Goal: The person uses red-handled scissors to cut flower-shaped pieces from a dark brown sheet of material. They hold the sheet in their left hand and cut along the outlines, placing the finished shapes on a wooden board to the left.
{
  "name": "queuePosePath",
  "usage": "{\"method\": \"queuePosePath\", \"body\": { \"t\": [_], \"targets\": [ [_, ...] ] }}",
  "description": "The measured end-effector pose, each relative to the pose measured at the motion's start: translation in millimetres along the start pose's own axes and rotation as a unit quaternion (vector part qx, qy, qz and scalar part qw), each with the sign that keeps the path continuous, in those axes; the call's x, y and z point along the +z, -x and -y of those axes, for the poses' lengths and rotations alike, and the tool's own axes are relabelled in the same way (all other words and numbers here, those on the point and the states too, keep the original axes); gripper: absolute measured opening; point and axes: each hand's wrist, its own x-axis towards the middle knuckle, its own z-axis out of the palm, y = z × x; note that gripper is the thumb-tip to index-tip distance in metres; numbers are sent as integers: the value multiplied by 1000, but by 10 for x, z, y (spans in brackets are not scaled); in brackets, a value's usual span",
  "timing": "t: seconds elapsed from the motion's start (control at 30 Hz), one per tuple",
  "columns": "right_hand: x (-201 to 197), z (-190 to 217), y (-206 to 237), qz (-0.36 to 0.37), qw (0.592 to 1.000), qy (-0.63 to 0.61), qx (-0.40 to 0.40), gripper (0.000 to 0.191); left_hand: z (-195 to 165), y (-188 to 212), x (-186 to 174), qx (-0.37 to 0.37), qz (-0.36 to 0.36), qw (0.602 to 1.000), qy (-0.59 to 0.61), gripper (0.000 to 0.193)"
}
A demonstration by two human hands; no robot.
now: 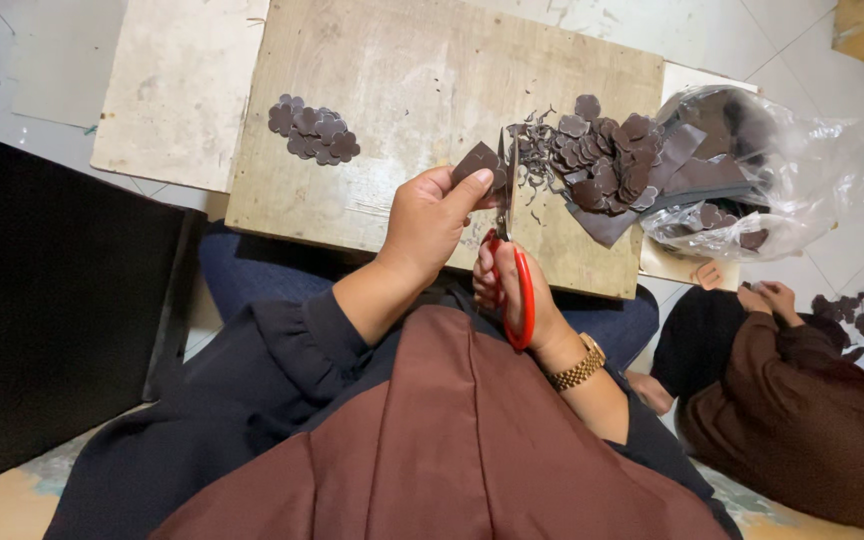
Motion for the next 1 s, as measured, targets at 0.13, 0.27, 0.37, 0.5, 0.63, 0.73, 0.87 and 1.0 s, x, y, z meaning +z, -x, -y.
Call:
{"method": "queuePosePath", "body": {
  "t": [0.13,0.27,0.37,0.5,0.63,0.73,0.87,1.0],
  "targets": [
    [36,20,27,14,1000,12,-22,36,-20,21,-7,-16,-7,1000,-18,24],
    [53,40,49,9,1000,22,-18,36,-38,29,-2,-21,-9,1000,-17,22],
    [54,52,38,7,999,41,-17,36,-56,13,-21,-9,-7,1000,-17,22],
    [59,53,41,17,998,58,-23,37,-83,-12,-57,-10,-16,1000,-15,22],
    [62,70,50,3,999,53,-2,37,-111,-18,-75,-24,-11,999,-44,24],
    [59,78,22,-4,1000,31,-2,37,-106,-40,-53,-50,1,997,-56,24],
    [39,66,18,-18,999,29,-4,39,-43,-17,-55,-60,36,996,-56,24],
    [32,56,13,-4,999,34,-6,37,22,-48,-73,-35,21,998,-41,22]
  ]
}}
